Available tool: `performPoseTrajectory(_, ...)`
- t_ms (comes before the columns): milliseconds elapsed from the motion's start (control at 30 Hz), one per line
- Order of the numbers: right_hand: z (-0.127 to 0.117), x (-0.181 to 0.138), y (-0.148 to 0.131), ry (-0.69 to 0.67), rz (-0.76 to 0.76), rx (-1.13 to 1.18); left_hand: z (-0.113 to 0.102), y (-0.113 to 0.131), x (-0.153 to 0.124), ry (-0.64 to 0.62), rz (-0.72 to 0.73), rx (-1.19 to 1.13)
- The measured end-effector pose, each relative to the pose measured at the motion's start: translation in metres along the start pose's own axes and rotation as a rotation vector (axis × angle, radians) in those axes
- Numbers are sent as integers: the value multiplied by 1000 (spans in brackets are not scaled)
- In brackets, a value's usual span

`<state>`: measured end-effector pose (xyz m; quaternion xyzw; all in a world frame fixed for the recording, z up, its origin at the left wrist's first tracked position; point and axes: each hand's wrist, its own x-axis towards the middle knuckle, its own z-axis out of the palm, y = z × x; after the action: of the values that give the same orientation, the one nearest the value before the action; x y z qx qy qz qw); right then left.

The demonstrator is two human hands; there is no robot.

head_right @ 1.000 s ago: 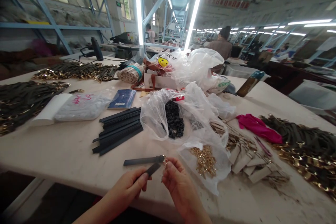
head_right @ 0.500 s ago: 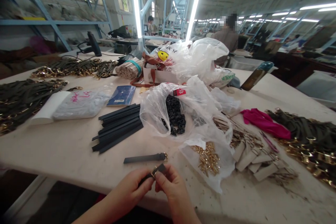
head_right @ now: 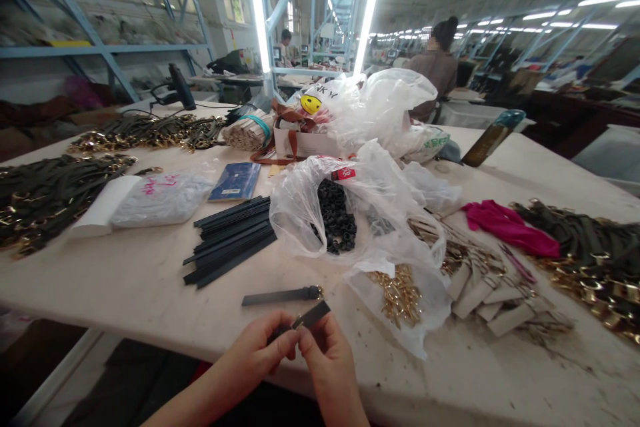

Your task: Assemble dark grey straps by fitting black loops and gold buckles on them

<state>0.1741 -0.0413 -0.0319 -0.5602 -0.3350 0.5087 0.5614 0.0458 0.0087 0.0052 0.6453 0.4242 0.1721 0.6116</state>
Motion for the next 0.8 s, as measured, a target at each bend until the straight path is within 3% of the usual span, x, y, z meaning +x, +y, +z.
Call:
performPoseTrajectory(300, -2, -6, 6, -65, 49, -65, 2, -5, -2, -53, -108, -237)
performPoseTrajectory(500, -1, -13, 1, -17, -99, -166, 2, -15, -3, -48, -177, -310)
performPoseTrajectory(700, -1, -13, 3, -30, -84, -146, 2, -14, -4, -43, -183, -319)
performPoseTrajectory(800, -3, -13, 4, -24, -218, -300, 3, -11, -3, -18, -177, -304)
